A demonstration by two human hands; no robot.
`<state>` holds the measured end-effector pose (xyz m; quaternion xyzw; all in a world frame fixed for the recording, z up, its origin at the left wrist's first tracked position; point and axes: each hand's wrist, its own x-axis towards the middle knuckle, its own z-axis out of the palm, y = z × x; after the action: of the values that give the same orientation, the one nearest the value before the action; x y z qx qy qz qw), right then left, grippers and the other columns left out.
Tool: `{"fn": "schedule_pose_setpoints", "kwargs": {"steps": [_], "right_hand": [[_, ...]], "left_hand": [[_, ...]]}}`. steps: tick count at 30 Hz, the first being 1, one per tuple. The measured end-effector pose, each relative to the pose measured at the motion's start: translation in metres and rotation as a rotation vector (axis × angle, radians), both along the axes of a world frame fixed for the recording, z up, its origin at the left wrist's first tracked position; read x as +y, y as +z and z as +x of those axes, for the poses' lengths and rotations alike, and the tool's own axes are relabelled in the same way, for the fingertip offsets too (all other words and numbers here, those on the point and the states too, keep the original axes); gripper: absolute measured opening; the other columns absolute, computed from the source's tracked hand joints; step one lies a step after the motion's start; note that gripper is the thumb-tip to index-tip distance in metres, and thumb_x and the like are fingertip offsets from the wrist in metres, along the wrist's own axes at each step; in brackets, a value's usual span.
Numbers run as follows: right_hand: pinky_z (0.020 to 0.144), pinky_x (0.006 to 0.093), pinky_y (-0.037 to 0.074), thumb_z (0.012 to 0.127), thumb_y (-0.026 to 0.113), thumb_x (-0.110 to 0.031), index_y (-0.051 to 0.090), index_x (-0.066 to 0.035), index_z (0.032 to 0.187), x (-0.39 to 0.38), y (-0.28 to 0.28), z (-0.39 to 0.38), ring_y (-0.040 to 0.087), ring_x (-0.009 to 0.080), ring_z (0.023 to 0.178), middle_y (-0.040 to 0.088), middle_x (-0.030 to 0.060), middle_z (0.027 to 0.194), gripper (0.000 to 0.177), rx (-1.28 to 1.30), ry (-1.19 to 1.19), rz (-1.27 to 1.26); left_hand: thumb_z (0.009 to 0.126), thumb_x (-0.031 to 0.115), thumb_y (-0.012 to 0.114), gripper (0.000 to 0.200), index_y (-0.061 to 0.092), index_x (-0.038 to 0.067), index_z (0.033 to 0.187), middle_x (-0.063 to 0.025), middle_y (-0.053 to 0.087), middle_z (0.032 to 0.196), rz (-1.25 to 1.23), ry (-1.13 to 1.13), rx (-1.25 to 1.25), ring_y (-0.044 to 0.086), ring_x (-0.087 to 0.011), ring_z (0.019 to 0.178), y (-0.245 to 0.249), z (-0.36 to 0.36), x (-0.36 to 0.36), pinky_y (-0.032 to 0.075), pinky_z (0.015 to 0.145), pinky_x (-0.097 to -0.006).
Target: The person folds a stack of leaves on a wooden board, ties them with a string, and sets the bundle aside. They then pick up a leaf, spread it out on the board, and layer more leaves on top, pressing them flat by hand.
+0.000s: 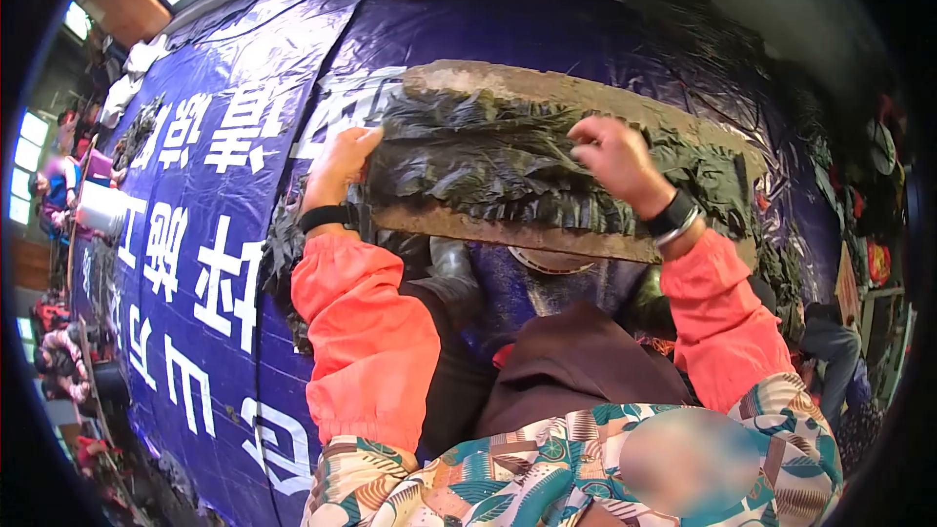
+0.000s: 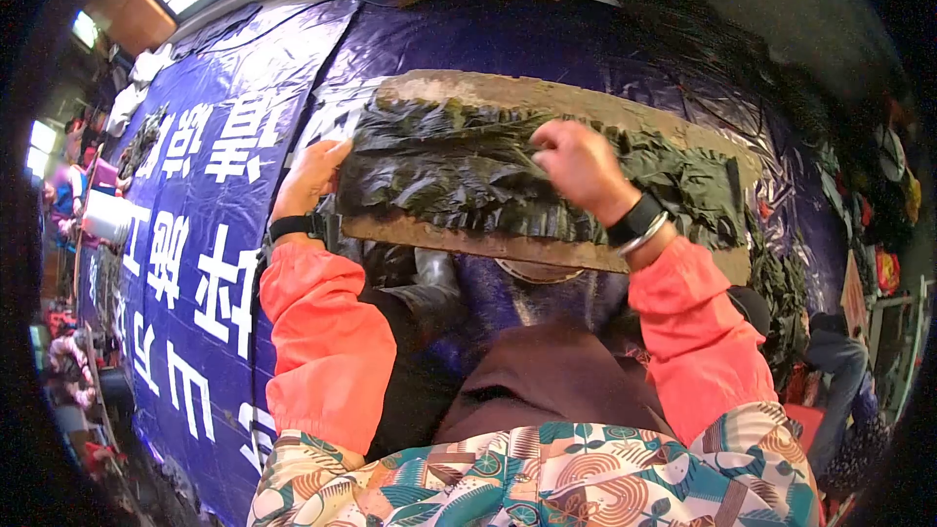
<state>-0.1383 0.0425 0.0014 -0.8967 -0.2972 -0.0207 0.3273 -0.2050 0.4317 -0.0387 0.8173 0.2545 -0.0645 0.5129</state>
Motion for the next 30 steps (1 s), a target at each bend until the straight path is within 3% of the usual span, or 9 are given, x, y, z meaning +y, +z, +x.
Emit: {"fn": "schedule_pose_setpoints", "kwargs": {"steps": [2,4,7,10,14,18,23,26,30], "right_hand": [[0.079,0.0393,0.05,0.076,0.067,-0.011,0.065,-0.005,0.095,0.028,-0.003,-0.026,0.062,0.0323,0.088,0.064,0.0159,0.09,0.02,0.032,0.134,0.059],[0.079,0.041,0.049,0.073,0.068,-0.01,0.066,-0.005,0.094,0.055,-0.014,-0.045,0.061,0.0328,0.087,0.063,0.0157,0.089,0.022,0.001,0.226,0.108],[0.089,0.0395,0.046,0.071,0.07,-0.007,0.066,-0.008,0.104,0.093,-0.019,-0.066,0.057,0.031,0.099,0.062,0.0137,0.1,0.033,-0.076,0.292,0.094],[0.096,0.0455,0.041,0.068,0.074,-0.013,0.066,-0.011,0.106,0.136,-0.018,-0.086,0.047,0.039,0.115,0.052,0.0184,0.122,0.038,-0.203,0.363,0.085],[0.096,0.0508,0.04,0.071,0.073,-0.018,0.065,-0.013,0.109,0.184,-0.025,-0.115,0.039,0.0447,0.125,0.046,0.024,0.133,0.039,-0.253,0.291,-0.029],[0.099,0.0517,0.037,0.082,0.059,-0.019,0.063,-0.009,0.107,0.218,-0.055,-0.111,0.035,0.0466,0.13,0.044,0.0272,0.135,0.028,-0.292,0.133,-0.06],[0.084,0.0451,0.041,0.085,0.048,-0.013,0.06,0.003,0.095,0.231,-0.064,-0.107,0.046,0.0352,0.111,0.053,0.0186,0.111,0.023,-0.348,0.077,0.014],[0.074,0.0436,0.041,0.084,0.048,-0.012,0.06,0.0,0.087,0.23,-0.058,-0.107,0.048,0.0319,0.096,0.053,0.0159,0.099,0.017,-0.232,0.089,0.033],[0.075,0.0418,0.042,0.082,0.051,-0.014,0.061,0.0,0.09,0.236,-0.061,-0.109,0.049,0.0293,0.096,0.054,0.0133,0.099,0.019,-0.131,0.062,0.105]], "left_hand": [[0.088,0.037,0.062,0.035,0.062,0.007,0.105,0.0038,0.054,0.077,0.044,-0.181,0.047,0.05,-0.0076,0.067,0.004,-0.001,0.001,0.043,0.059,-0.0288],[0.088,0.032,0.064,0.033,0.061,0.006,0.107,0.003,0.056,0.079,0.008,-0.153,0.015,0.052,-0.0074,0.065,-0.004,-0.001,0.009,0.044,0.057,-0.0269],[0.088,0.016,0.065,0.028,0.06,0.003,0.111,-0.0006,0.064,0.086,-0.112,-0.074,-0.055,0.06,-0.0076,0.067,-0.013,-0.002,0.012,0.047,0.053,-0.0236],[0.088,0.018,0.065,0.029,0.06,0.003,0.112,-0.0005,0.064,0.086,-0.141,-0.099,-0.119,0.06,-0.0074,0.066,-0.016,-0.002,0.017,0.047,0.052,-0.0229],[0.087,0.015,0.065,0.026,0.06,0.003,0.11,0.0009,0.062,0.081,-0.118,-0.096,-0.086,0.056,-0.0059,0.062,-0.002,-0.004,0.009,0.043,0.05,-0.0217],[0.086,0.013,0.066,0.023,0.061,0.005,0.107,0.002,0.06,0.08,-0.23,-0.067,-0.113,0.054,-0.0056,0.063,0.004,-0.007,0.005,0.042,0.052,-0.0203],[0.087,0.023,0.063,0.019,0.064,0.007,0.098,0.0033,0.056,0.073,-0.169,-0.046,-0.089,0.049,-0.0074,0.059,0.013,-0.008,-0.002,0.04,0.051,-0.0246],[0.092,0.039,0.056,0.028,0.063,0.013,0.087,0.0057,0.049,0.066,-0.202,-0.015,-0.102,0.044,-0.0066,0.054,-0.001,-0.003,0.005,0.034,0.048,-0.0243],[0.092,0.043,0.058,0.03,0.059,0.015,0.081,0.0071,0.04,0.066,-0.288,0.069,-0.021,0.033,-0.0054,0.058,-0.021,0.007,0.018,0.027,0.049,-0.0239]]}}
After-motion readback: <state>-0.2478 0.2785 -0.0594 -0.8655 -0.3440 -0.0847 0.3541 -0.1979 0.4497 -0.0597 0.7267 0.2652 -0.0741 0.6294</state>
